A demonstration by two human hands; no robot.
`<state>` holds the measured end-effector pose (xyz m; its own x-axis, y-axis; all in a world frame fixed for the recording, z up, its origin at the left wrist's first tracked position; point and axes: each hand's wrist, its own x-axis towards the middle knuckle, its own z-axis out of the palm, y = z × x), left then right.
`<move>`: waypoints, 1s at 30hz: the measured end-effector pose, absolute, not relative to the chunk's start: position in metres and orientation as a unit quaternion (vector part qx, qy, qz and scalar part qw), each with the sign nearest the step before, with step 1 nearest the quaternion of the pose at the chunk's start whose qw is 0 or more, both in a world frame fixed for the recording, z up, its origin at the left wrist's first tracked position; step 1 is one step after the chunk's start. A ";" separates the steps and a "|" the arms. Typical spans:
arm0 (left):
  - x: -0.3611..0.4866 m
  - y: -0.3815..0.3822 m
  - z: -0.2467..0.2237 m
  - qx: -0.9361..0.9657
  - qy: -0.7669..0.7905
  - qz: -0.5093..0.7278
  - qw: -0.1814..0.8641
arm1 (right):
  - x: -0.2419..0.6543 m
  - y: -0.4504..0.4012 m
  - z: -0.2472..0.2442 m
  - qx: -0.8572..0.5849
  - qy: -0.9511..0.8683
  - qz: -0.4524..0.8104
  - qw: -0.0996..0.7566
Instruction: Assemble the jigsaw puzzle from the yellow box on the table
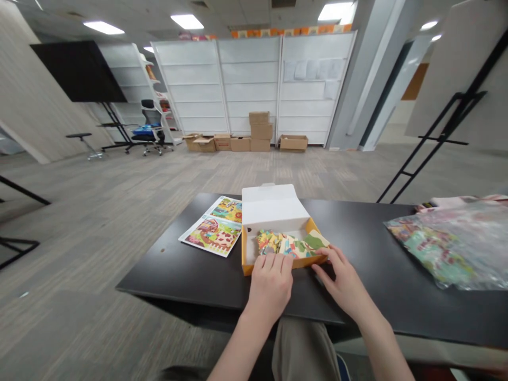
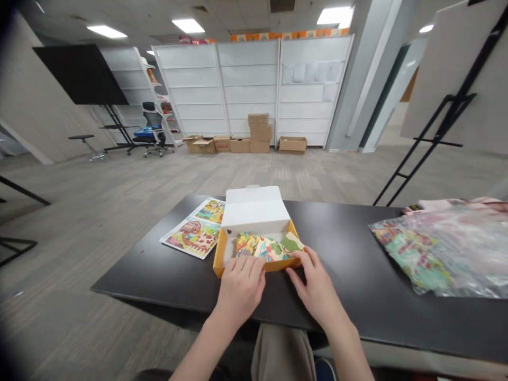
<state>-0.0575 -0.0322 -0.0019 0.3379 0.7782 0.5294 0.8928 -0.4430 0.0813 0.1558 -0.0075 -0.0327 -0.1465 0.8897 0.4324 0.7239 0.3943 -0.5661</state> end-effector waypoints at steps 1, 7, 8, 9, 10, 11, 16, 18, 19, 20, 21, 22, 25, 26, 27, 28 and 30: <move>-0.058 -0.033 -0.003 -0.807 -0.518 -0.258 0.116 | 0.155 -0.007 -0.034 -0.538 -0.750 0.112 0.368; -0.055 -0.040 -0.011 -0.776 -0.526 -0.306 0.166 | 0.148 -0.012 -0.033 -0.532 -0.757 0.117 0.361; -0.055 -0.040 -0.012 -0.768 -0.530 -0.316 0.171 | 0.147 -0.012 -0.032 -0.527 -0.760 0.115 0.363; -0.055 -0.041 -0.012 -0.766 -0.530 -0.320 0.173 | 0.147 -0.013 -0.032 -0.526 -0.760 0.113 0.365; -0.055 -0.040 -0.011 -0.765 -0.530 -0.322 0.173 | 0.146 -0.013 -0.032 -0.526 -0.760 0.112 0.365; -0.055 -0.040 -0.010 -0.769 -0.527 -0.320 0.169 | 0.146 -0.012 -0.032 -0.527 -0.760 0.112 0.364; -0.068 -0.029 -0.001 -0.791 -0.503 -0.316 0.145 | 0.144 -0.007 -0.032 -0.535 -0.763 0.121 0.341; -0.074 -0.023 0.001 -0.804 -0.497 -0.293 0.143 | 0.142 -0.003 -0.030 -0.537 -0.764 0.120 0.337; -0.075 -0.020 0.001 -0.806 -0.499 -0.282 0.145 | 0.142 -0.001 -0.029 -0.537 -0.765 0.120 0.336; -0.077 -0.018 0.001 -0.806 -0.504 -0.274 0.149 | 0.142 0.001 -0.028 -0.535 -0.765 0.120 0.337; -0.077 -0.016 0.000 -0.805 -0.506 -0.268 0.154 | 0.142 0.002 -0.027 -0.534 -0.765 0.123 0.338; -0.077 -0.015 -0.001 -0.804 -0.509 -0.264 0.157 | 0.142 0.004 -0.026 -0.531 -0.765 0.127 0.340; -0.078 -0.012 -0.004 -0.806 -0.509 -0.253 0.165 | 0.142 0.007 -0.023 -0.527 -0.763 0.139 0.348; -0.078 -0.011 -0.006 -0.808 -0.506 -0.250 0.167 | 0.143 0.008 -0.022 -0.528 -0.762 0.140 0.349; -0.078 -0.009 -0.007 -0.811 -0.503 -0.247 0.170 | 0.143 0.009 -0.022 -0.529 -0.761 0.139 0.350; -0.078 -0.008 -0.008 -0.813 -0.500 -0.246 0.172 | 0.143 0.010 -0.023 -0.529 -0.761 0.137 0.351; -0.078 -0.003 -0.008 -0.816 -0.495 -0.245 0.172 | 0.145 0.013 -0.024 -0.526 -0.762 0.134 0.353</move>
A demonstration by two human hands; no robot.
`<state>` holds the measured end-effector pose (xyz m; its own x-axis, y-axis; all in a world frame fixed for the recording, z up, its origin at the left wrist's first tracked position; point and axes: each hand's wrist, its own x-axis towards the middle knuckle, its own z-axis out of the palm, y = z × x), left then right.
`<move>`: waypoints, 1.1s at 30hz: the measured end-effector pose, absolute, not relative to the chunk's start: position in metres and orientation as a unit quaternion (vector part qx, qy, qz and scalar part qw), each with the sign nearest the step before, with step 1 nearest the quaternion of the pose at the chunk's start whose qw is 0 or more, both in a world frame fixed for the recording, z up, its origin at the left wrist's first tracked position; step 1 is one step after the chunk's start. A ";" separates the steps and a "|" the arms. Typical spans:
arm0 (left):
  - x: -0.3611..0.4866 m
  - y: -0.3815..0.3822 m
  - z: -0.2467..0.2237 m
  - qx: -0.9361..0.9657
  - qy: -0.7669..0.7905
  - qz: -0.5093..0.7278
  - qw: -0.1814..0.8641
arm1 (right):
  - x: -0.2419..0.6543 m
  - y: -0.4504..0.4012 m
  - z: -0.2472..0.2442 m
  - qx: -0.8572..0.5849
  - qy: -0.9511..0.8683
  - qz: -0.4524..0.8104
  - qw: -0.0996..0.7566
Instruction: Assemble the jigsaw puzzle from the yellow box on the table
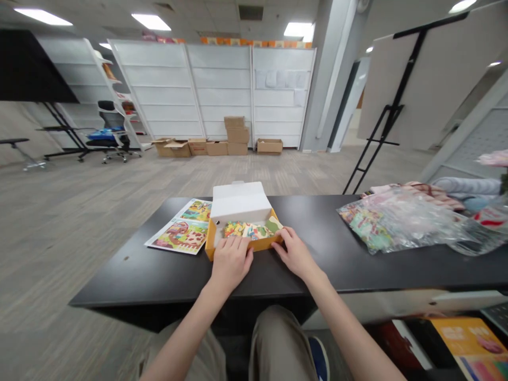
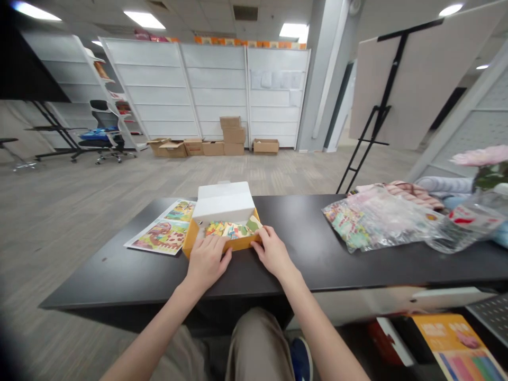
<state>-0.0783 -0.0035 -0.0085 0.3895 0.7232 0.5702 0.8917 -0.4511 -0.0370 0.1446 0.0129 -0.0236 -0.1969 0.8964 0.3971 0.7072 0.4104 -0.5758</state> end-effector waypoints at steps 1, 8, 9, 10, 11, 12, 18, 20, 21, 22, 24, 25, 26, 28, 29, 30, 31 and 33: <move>-0.078 -0.001 -0.008 -0.817 -0.494 -0.246 0.169 | 0.145 0.014 -0.024 -0.525 -0.762 0.133 0.355; -0.076 0.009 -0.010 -0.821 -0.483 -0.264 0.152 | 0.149 0.025 -0.025 -0.517 -0.759 0.130 0.375; -0.076 0.009 -0.010 -0.820 -0.483 -0.268 0.152 | 0.149 0.025 -0.025 -0.515 -0.759 0.130 0.377; -0.075 0.010 -0.011 -0.819 -0.483 -0.270 0.152 | 0.150 0.026 -0.025 -0.513 -0.759 0.129 0.379; -0.075 0.010 -0.011 -0.818 -0.484 -0.270 0.153 | 0.150 0.027 -0.025 -0.512 -0.760 0.129 0.380; -0.075 0.010 -0.012 -0.818 -0.484 -0.271 0.155 | 0.150 0.027 -0.026 -0.512 -0.760 0.128 0.380; -0.075 0.010 -0.007 -0.817 -0.485 -0.273 0.155 | 0.149 0.028 -0.025 -0.519 -0.758 0.134 0.372; -0.075 0.008 -0.006 -0.817 -0.487 -0.271 0.148 | 0.148 0.026 -0.024 -0.520 -0.757 0.136 0.371; -0.075 0.006 -0.006 -0.816 -0.489 -0.274 0.142 | 0.147 0.024 -0.024 -0.521 -0.757 0.136 0.370; -0.075 0.004 -0.006 -0.813 -0.491 -0.282 0.135 | 0.146 0.023 -0.024 -0.521 -0.758 0.133 0.370; -0.076 0.001 -0.005 -0.801 -0.497 -0.311 0.120 | 0.144 0.020 -0.024 -0.521 -0.756 0.118 0.378; -0.076 0.000 -0.004 -0.794 -0.500 -0.328 0.110 | 0.143 0.020 -0.023 -0.521 -0.753 0.107 0.387; -0.077 0.001 -0.001 -0.785 -0.506 -0.343 0.097 | 0.143 0.021 -0.020 -0.519 -0.750 0.093 0.399; -0.079 0.007 0.009 -0.767 -0.527 -0.361 0.061 | 0.144 0.027 -0.011 -0.515 -0.748 0.068 0.413; -0.081 0.013 0.016 -0.760 -0.539 -0.361 0.038 | 0.145 0.033 -0.003 -0.516 -0.751 0.061 0.408; -0.083 0.020 0.024 -0.754 -0.551 -0.356 0.015 | 0.146 0.040 0.006 -0.519 -0.757 0.058 0.392; -0.085 0.029 0.033 -0.763 -0.556 -0.331 -0.003 | 0.147 0.048 0.016 -0.528 -0.764 0.063 0.365; -0.088 0.046 0.046 -0.805 -0.532 -0.261 -0.028 | 0.148 0.066 0.038 -0.541 -0.789 0.084 0.278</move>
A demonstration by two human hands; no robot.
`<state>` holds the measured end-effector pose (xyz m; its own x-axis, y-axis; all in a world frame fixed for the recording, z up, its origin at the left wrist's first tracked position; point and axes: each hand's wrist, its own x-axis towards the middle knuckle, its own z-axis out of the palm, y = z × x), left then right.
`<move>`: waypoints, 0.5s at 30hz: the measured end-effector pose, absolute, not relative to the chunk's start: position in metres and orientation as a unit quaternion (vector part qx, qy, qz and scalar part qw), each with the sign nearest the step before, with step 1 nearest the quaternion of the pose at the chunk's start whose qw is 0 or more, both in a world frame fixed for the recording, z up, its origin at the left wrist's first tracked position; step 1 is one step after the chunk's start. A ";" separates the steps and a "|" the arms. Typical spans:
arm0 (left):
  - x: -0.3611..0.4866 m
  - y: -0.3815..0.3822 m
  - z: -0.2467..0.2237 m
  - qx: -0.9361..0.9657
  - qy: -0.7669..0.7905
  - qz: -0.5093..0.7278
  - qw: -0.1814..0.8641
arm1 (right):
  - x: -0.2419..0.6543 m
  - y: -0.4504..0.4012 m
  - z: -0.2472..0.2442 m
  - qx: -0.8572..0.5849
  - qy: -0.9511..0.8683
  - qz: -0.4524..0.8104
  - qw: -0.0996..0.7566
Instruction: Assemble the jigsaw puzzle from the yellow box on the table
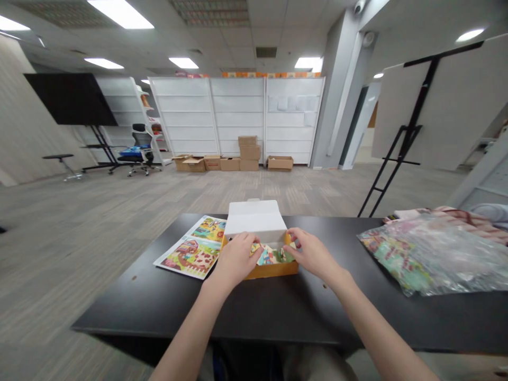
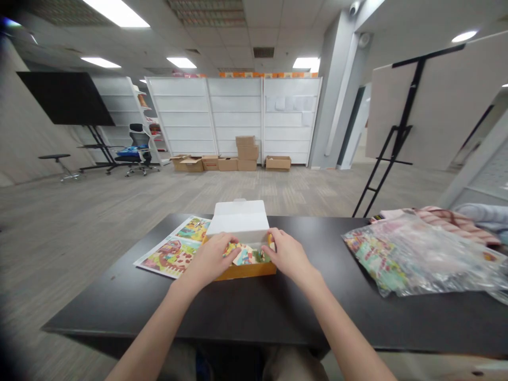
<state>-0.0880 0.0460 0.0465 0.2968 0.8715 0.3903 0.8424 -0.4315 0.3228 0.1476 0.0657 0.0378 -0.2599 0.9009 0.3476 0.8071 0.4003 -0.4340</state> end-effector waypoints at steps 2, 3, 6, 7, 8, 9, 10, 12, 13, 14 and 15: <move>-0.090 0.060 0.052 0.830 0.509 0.223 0.048 | 0.147 0.083 0.055 -0.524 -0.822 0.092 0.205; -0.090 0.065 0.052 0.835 0.503 0.214 0.061 | 0.147 0.090 0.061 -0.513 -0.833 0.101 0.181; -0.090 0.072 0.042 0.828 0.506 0.216 0.112 | 0.146 0.103 0.066 -0.481 -0.848 0.162 0.149; -0.089 0.072 0.038 0.821 0.511 0.221 0.126 | 0.146 0.105 0.065 -0.473 -0.847 0.189 0.151; -0.089 0.072 0.034 0.815 0.517 0.225 0.136 | 0.145 0.106 0.063 -0.468 -0.843 0.212 0.157; -0.088 0.072 0.031 0.809 0.522 0.228 0.143 | 0.145 0.106 0.060 -0.466 -0.838 0.228 0.168; -0.088 0.073 0.030 0.806 0.526 0.228 0.148 | 0.144 0.106 0.058 -0.467 -0.833 0.236 0.181; -0.087 0.073 0.028 0.801 0.534 0.225 0.153 | 0.142 0.106 0.054 -0.472 -0.829 0.223 0.201; -0.087 0.074 0.028 0.798 0.538 0.223 0.155 | 0.141 0.106 0.053 -0.474 -0.831 0.203 0.208; -0.086 0.074 0.028 0.796 0.541 0.222 0.156 | 0.140 0.106 0.052 -0.474 -0.836 0.175 0.213; -0.086 0.075 0.027 0.794 0.545 0.223 0.155 | 0.139 0.106 0.051 -0.471 -0.843 0.144 0.217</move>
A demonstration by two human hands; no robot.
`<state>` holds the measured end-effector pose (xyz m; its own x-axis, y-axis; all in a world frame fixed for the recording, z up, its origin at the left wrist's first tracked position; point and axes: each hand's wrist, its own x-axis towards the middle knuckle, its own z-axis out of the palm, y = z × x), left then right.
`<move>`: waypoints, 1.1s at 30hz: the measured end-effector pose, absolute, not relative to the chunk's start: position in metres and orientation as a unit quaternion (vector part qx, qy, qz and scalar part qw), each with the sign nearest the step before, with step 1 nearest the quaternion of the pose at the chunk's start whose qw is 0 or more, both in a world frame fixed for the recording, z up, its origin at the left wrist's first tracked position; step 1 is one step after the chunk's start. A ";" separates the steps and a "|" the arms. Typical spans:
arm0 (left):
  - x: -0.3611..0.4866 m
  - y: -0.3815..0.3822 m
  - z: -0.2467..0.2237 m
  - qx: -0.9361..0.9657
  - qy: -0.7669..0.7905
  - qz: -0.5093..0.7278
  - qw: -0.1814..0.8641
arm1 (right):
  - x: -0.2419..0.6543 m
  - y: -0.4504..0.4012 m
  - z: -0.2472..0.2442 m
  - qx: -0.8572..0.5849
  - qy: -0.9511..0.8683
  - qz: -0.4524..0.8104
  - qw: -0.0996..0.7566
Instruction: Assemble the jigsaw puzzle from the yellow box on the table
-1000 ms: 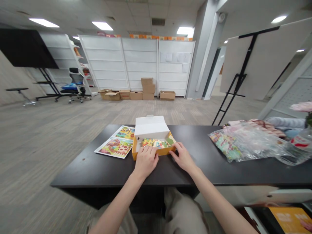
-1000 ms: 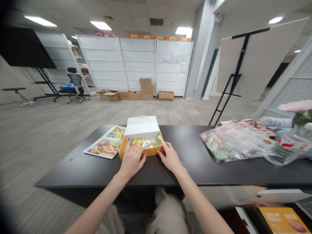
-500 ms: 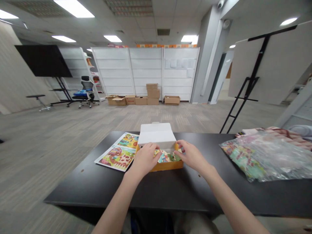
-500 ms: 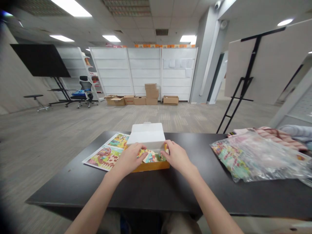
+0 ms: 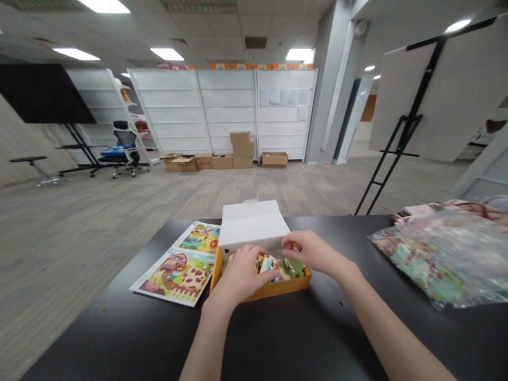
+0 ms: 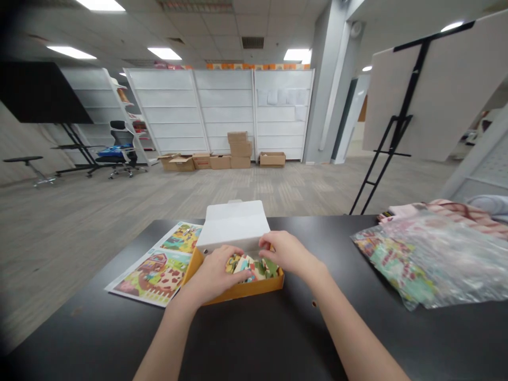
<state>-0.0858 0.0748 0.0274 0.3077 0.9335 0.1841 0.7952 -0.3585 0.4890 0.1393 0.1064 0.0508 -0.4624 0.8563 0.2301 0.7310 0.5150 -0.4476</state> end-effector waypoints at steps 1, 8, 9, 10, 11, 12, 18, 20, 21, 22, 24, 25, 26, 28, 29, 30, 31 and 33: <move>-0.085 0.075 0.027 0.791 0.547 0.225 0.154 | 0.138 0.106 0.050 -0.465 -0.849 0.115 0.222; -0.077 0.078 0.024 0.786 0.550 0.236 0.156 | 0.131 0.097 0.049 -0.413 -0.887 0.116 0.173; -0.077 0.078 0.024 0.785 0.552 0.234 0.158 | 0.130 0.097 0.048 -0.414 -0.888 0.114 0.161; -0.076 0.078 0.024 0.784 0.553 0.233 0.160 | 0.130 0.097 0.047 -0.415 -0.890 0.111 0.152; -0.076 0.078 0.024 0.784 0.551 0.234 0.163 | 0.129 0.097 0.046 -0.416 -0.891 0.110 0.144; -0.076 0.078 0.023 0.785 0.548 0.237 0.166 | 0.128 0.097 0.046 -0.415 -0.893 0.110 0.137; -0.080 0.076 0.019 0.796 0.512 0.283 0.156 | 0.126 0.096 0.049 -0.404 -0.896 0.134 0.128; -0.081 0.075 0.019 0.795 0.507 0.294 0.155 | 0.126 0.096 0.051 -0.410 -0.893 0.140 0.125; -0.081 0.075 0.019 0.794 0.506 0.297 0.159 | 0.127 0.096 0.051 -0.412 -0.891 0.141 0.125; -0.081 0.075 0.019 0.792 0.506 0.299 0.164 | 0.127 0.096 0.051 -0.413 -0.891 0.142 0.126; -0.082 0.076 0.017 0.789 0.503 0.302 0.182 | 0.128 0.097 0.050 -0.414 -0.889 0.143 0.131; -0.083 0.077 0.016 0.789 0.498 0.304 0.194 | 0.129 0.097 0.048 -0.415 -0.888 0.143 0.134; -0.084 0.078 0.015 0.789 0.491 0.306 0.206 | 0.129 0.097 0.047 -0.415 -0.888 0.144 0.139; -0.085 0.080 0.013 0.789 0.480 0.311 0.223 | 0.130 0.098 0.044 -0.411 -0.887 0.144 0.154; -0.085 0.080 0.013 0.789 0.478 0.313 0.226 | 0.131 0.099 0.043 -0.409 -0.886 0.141 0.167; -0.085 0.080 0.013 0.789 0.479 0.314 0.224 | 0.133 0.100 0.042 -0.409 -0.885 0.135 0.179; -0.085 0.080 0.014 0.789 0.481 0.313 0.219 | 0.135 0.100 0.041 -0.413 -0.882 0.125 0.191; -0.084 0.079 0.016 0.788 0.493 0.309 0.201 | 0.142 0.102 0.042 -0.435 -0.870 0.100 0.210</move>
<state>-0.0843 0.0786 0.0160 0.3221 0.9016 0.2888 0.6532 -0.4324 0.6215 0.1419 0.1018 0.0420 -0.5340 0.7986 0.2778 0.7144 0.6019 -0.3569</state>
